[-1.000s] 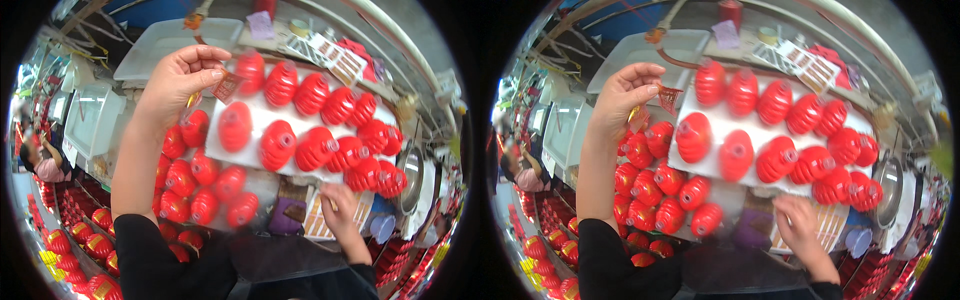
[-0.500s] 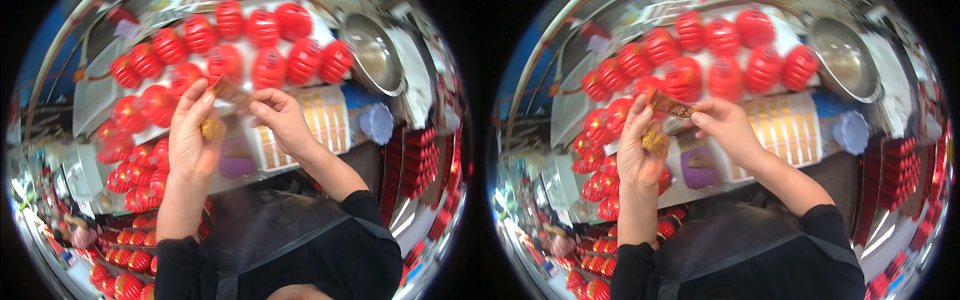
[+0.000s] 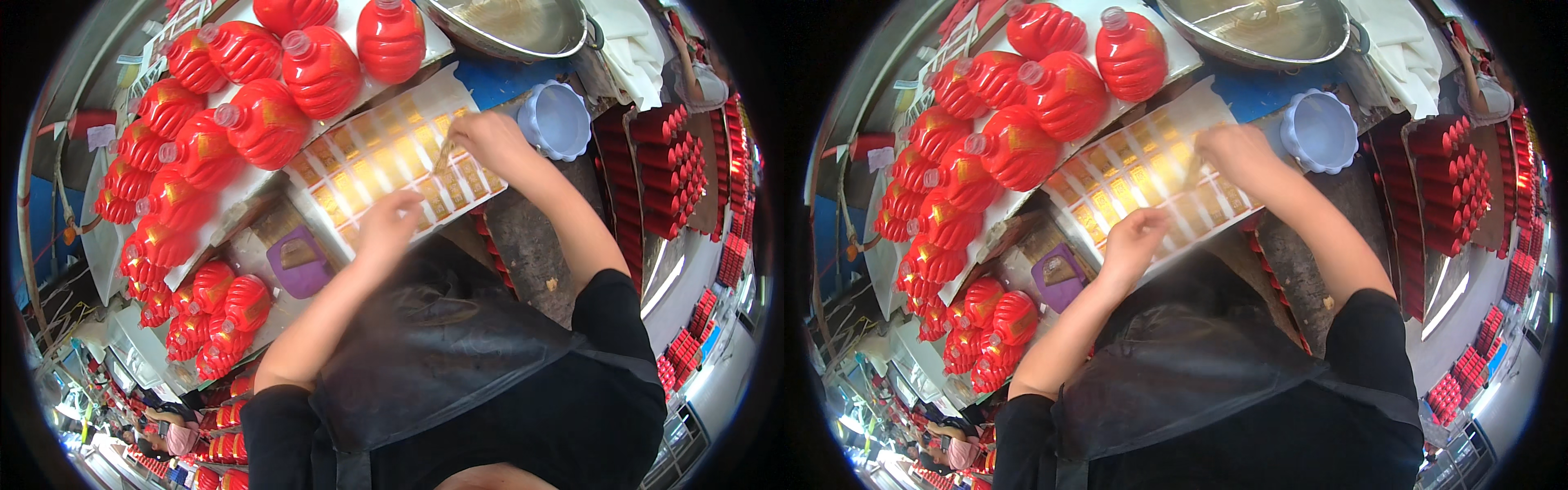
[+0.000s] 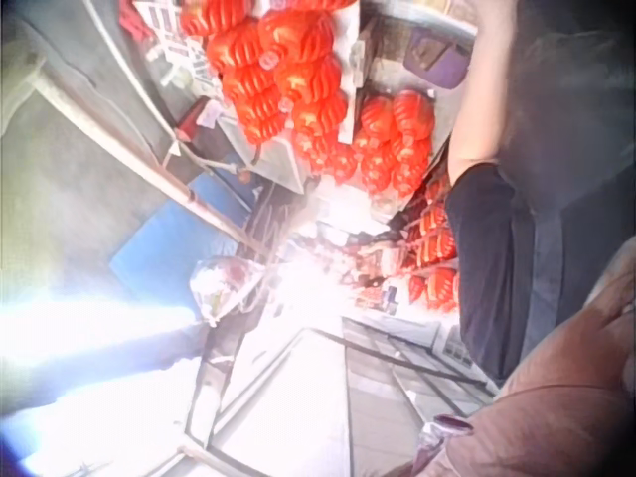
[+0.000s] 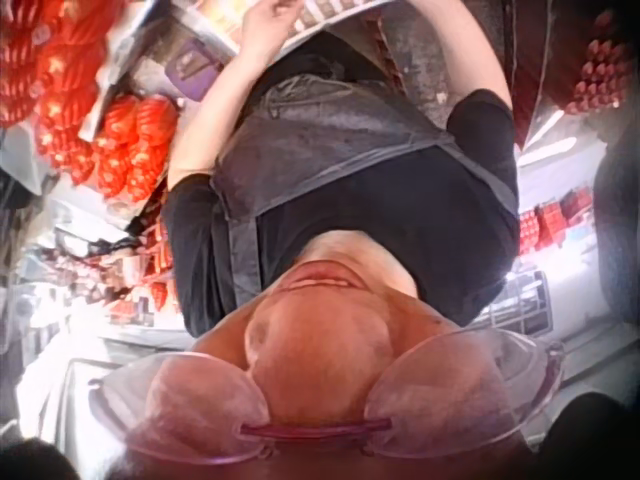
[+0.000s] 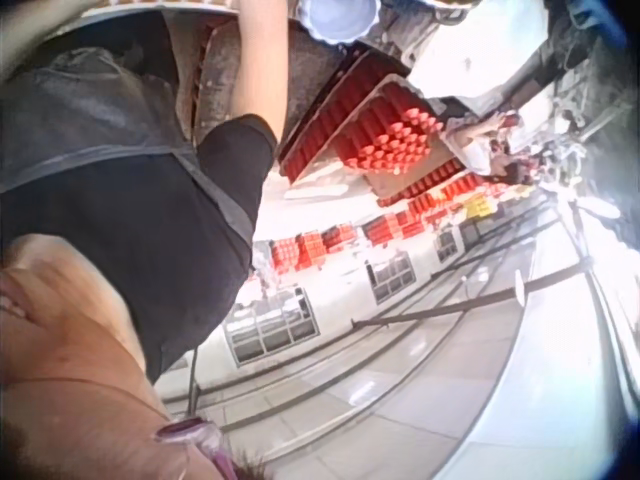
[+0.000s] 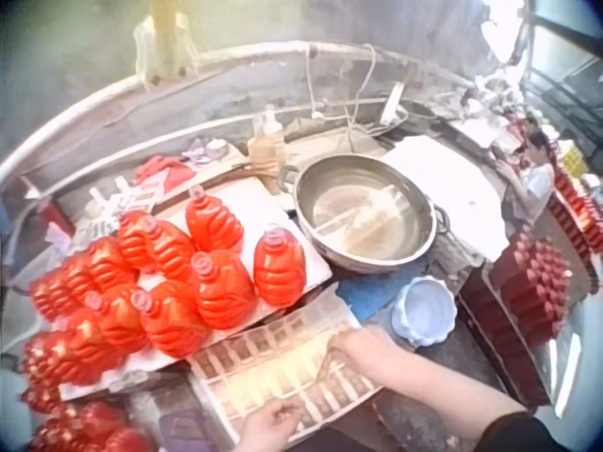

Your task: The person repeatedly picks up red ribbed plastic bottles, applies gold labels to their sides, and places them on a tray. The person also handles a sheet of labels and a purple cutting tool during the process.

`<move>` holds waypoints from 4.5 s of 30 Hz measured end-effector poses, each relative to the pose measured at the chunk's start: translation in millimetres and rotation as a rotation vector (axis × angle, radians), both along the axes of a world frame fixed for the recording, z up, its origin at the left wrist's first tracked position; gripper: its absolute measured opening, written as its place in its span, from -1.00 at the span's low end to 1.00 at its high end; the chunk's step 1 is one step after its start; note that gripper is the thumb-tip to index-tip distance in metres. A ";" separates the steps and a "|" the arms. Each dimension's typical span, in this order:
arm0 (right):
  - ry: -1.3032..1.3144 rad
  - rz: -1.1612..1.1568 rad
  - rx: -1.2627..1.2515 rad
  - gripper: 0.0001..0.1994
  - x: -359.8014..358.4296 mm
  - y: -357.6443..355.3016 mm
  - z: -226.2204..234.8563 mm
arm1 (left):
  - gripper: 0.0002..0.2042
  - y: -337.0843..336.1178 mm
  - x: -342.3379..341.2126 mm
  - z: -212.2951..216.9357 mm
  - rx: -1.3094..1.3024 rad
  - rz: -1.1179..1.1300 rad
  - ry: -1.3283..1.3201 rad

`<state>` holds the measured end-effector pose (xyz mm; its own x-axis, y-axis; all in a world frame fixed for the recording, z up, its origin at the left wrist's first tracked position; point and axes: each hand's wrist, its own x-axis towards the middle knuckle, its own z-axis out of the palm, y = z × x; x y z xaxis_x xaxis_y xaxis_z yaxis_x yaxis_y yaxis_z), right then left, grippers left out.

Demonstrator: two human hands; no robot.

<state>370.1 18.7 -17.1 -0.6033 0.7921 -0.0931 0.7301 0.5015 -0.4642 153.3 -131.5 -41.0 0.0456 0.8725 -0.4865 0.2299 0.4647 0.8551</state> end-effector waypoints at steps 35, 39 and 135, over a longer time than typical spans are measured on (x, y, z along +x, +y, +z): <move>0.639 -0.594 -0.482 -0.72 13.9 -3.3 -77.4 | -0.70 128.0 48.8 -57.6 0.109 -0.115 0.361; 0.891 -0.498 -1.031 -0.43 12.1 -38.3 -68.9 | -0.70 118.8 37.6 -21.5 -0.256 0.283 -0.556; -0.104 -0.334 -0.062 -0.77 64.6 -21.1 -122.9 | -0.53 173.4 89.2 -126.1 0.549 -0.680 1.284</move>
<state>434.7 -2.4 -140.0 -0.2966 0.9349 -0.1947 0.8940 0.2001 -0.4008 242.6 41.9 -167.1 0.3106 0.9391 -0.1470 0.9459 -0.3207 -0.0503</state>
